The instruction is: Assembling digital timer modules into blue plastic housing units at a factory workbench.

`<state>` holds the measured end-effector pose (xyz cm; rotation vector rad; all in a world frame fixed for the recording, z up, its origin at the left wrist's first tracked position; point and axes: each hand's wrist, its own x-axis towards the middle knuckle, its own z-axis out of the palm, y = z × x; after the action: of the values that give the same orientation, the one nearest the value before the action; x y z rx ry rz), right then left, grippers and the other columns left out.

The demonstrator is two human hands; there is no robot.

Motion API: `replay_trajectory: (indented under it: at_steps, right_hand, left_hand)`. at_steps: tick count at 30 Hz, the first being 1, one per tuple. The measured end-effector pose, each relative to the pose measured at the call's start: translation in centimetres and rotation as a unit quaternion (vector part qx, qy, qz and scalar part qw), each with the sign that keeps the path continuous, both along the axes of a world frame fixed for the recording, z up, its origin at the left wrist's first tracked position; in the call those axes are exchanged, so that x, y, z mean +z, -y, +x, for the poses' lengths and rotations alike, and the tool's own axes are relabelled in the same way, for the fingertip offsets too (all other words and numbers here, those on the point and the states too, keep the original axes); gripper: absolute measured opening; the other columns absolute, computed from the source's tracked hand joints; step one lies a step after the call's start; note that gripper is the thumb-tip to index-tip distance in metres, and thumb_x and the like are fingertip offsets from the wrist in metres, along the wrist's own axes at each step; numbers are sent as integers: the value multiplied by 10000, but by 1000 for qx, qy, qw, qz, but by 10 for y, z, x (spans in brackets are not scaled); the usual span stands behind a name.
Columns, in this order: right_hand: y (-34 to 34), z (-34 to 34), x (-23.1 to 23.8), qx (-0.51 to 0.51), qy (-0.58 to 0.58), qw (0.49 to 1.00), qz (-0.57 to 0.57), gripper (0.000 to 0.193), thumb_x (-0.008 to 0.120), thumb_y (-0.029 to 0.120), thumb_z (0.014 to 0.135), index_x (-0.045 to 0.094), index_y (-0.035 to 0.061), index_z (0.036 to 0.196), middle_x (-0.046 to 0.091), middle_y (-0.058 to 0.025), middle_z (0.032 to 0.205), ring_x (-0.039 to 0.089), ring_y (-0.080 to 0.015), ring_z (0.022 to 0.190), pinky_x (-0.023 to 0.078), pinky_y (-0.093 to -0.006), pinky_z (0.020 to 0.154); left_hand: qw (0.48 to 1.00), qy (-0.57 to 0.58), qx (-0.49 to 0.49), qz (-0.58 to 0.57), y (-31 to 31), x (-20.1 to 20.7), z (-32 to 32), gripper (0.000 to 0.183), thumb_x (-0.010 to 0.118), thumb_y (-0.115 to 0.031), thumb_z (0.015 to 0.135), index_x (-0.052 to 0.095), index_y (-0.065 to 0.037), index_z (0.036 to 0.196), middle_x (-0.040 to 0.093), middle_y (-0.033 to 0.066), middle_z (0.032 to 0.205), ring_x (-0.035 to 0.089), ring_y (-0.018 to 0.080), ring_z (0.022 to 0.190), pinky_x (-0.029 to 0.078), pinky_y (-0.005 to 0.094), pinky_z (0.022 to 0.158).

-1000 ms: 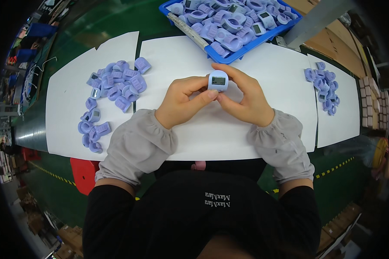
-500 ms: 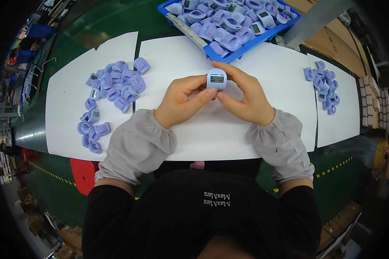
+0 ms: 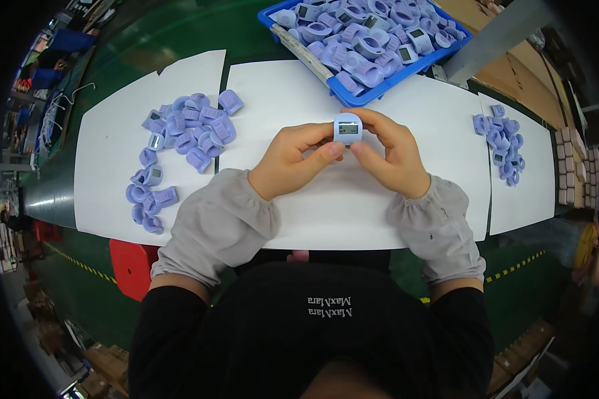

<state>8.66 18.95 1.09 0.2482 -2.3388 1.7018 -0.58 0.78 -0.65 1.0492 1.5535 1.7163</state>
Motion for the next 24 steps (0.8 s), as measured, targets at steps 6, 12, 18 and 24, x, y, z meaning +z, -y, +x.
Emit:
replay_trajectory:
  at_steps: [6,12,18,24]
  right_hand:
    - [-2,0,0,13,12,1000,-6,412,579,41,836,506,-53,1231,586,-132,1169,550,-213,1111,388,-352,1006]
    - [-4,1,0,20,15,999,-31,407,585,46,837,508,-41,1227,584,-129,1157,545,-214,1109,387,-351,1000]
    - [-3,1,-3,18,14,997,-80,399,605,54,831,518,-33,1211,590,-116,1137,552,-202,1087,402,-347,982]
    - [-9,6,2,17,-9,1000,-3,393,604,52,836,521,-30,1212,583,-108,1150,558,-198,1069,437,-351,948]
  left_hand:
    - [999,-37,3,-10,0,1,0,303,563,-130,915,584,-7,1191,645,71,980,603,118,815,482,258,731]
    - [999,-45,-1,-3,-1,2,1,294,566,-131,914,585,-5,1179,647,71,975,621,132,810,486,263,715]
    - [1000,2,-3,-1,-2,6,7,300,544,-92,928,525,33,1200,638,102,1014,623,140,849,523,274,764]
    - [1000,28,-2,-11,-6,6,9,311,535,-67,929,498,39,1219,634,111,1038,620,145,862,533,283,783]
